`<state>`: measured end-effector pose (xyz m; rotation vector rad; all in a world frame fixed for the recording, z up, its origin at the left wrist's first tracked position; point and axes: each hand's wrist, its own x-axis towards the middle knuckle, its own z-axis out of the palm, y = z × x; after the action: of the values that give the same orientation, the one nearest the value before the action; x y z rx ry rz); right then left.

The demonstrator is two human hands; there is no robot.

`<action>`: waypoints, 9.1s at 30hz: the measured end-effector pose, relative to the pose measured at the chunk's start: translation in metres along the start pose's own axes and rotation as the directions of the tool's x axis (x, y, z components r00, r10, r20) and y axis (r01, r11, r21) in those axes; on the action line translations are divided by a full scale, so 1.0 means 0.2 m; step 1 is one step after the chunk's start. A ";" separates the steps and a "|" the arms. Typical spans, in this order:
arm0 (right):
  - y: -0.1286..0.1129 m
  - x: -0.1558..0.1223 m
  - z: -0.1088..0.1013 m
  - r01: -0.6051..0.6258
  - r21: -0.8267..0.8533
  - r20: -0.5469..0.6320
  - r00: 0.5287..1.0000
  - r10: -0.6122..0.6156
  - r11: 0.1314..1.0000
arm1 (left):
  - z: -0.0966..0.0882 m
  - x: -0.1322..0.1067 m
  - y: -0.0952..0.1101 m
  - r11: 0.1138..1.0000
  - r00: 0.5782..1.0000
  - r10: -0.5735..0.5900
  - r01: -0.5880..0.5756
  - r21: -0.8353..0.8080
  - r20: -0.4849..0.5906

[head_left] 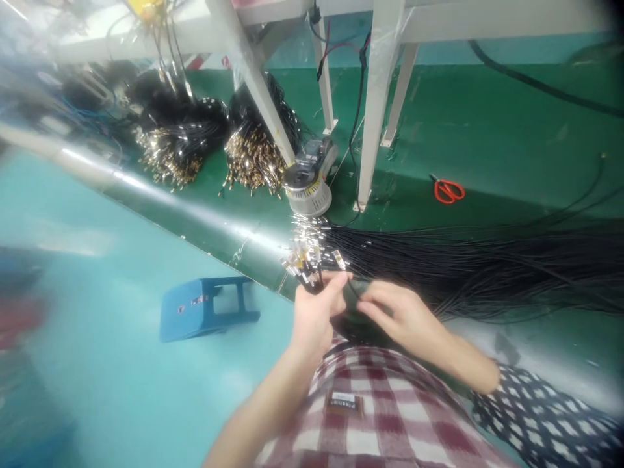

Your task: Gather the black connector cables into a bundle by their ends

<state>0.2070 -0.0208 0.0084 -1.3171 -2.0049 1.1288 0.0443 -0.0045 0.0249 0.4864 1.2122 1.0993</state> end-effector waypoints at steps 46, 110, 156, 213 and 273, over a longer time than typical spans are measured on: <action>0.54 -0.24 -0.18 -0.169 -0.277 0.312 0.915 0.254 0.946 | -0.20 -0.09 0.04 0.960 0.974 -0.220 0.226 -0.166 0.054; -0.03 0.15 0.01 -0.143 0.221 0.091 0.988 0.126 0.965 | 0.00 0.09 0.05 0.991 0.985 -0.130 0.129 0.014 0.117; 0.22 -0.29 -0.05 -0.238 0.176 0.205 0.958 0.201 0.955 | -0.06 0.10 0.05 0.994 0.983 -0.110 0.113 -0.010 0.144; -0.03 0.02 -0.10 -0.233 0.367 0.165 0.969 0.183 0.900 | 0.00 0.01 0.05 0.984 0.942 -0.177 0.166 0.061 0.285; 0.28 -0.28 -0.01 -0.152 0.092 0.115 0.983 0.141 0.984 | -0.04 0.07 -0.01 0.990 0.983 -0.090 0.105 -0.089 0.162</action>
<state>0.2594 -0.0593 -0.0356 -1.3983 -1.9234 1.3773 0.0366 0.0055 0.0137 0.4265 1.0285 1.0114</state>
